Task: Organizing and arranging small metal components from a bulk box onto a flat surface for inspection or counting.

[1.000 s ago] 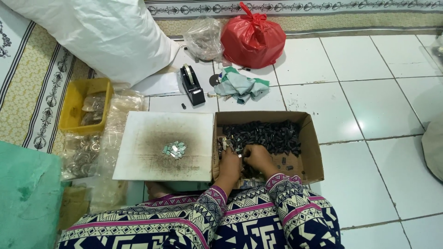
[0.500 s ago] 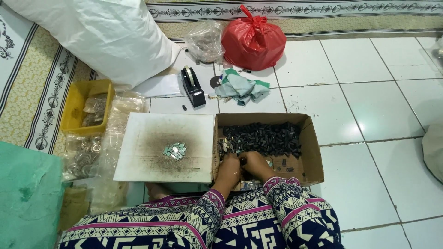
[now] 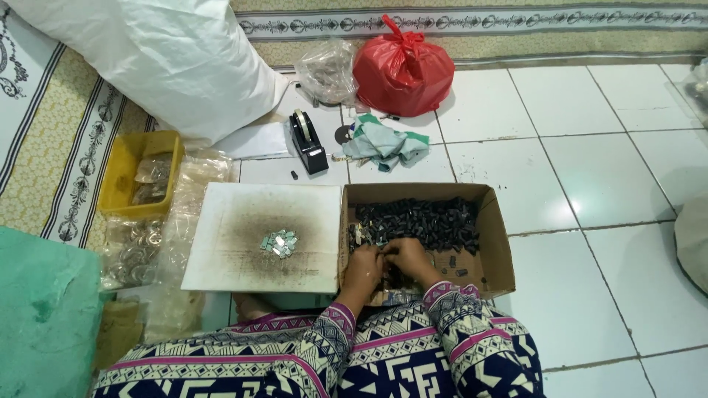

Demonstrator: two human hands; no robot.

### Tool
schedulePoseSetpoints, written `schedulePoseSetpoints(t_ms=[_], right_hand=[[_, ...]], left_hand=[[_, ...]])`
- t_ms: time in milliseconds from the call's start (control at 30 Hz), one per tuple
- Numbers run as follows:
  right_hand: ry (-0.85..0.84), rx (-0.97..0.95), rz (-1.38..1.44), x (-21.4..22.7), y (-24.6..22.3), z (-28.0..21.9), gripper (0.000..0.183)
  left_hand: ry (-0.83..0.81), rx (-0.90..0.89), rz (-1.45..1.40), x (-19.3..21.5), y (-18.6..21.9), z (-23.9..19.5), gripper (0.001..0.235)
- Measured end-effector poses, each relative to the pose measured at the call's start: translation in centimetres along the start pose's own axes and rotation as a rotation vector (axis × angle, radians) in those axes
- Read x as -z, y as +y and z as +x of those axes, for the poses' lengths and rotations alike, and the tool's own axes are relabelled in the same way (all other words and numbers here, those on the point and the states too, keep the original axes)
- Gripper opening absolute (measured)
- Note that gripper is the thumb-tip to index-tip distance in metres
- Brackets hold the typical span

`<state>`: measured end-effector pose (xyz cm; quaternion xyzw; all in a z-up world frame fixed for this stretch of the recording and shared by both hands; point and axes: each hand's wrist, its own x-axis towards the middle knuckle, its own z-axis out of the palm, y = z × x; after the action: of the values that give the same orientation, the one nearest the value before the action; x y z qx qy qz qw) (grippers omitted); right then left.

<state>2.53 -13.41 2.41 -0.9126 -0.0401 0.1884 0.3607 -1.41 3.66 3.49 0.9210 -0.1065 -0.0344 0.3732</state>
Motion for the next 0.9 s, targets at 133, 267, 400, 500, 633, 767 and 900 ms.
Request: schedulePoseSetpoints(t_ms=[133, 267, 400, 500, 633, 767, 900], right_hand=[[0.042, -0.06, 0.227, 0.4, 1.8, 0.8, 0.023], [0.06, -0.148, 0.514, 1.5, 0.8, -0.3, 0.025], [0.056, -0.148, 0.737, 1.7, -1.7, -1.2, 0.022], [0.042, -0.104, 0.751, 0.9, -3.3, -1.7, 0.022], [0.003, -0.036, 0.679, -2.0, -6.6, -1.4, 0.023], [0.012, 0.095, 0.501, -4.1, -11.8, -1.0, 0.02], [0.04, 0.154, 0.38, -7.0, -16.7, -1.0, 0.015]], left_hand=[[0.051, 0.076, -0.147, 0.2, 0.7, 0.7, 0.018], [0.113, 0.195, -0.366, 0.9, 1.5, 0.6, 0.02], [0.208, 0.211, -0.499, 3.5, 2.4, -0.2, 0.019], [0.233, 0.217, -0.48, 5.0, 1.5, -1.1, 0.024], [0.262, 0.256, -0.449, 7.6, -0.6, -2.8, 0.021], [0.389, 0.199, -0.29, 10.9, -3.1, -4.4, 0.02], [0.512, 0.186, -0.15, 16.2, -2.2, -6.5, 0.031]])
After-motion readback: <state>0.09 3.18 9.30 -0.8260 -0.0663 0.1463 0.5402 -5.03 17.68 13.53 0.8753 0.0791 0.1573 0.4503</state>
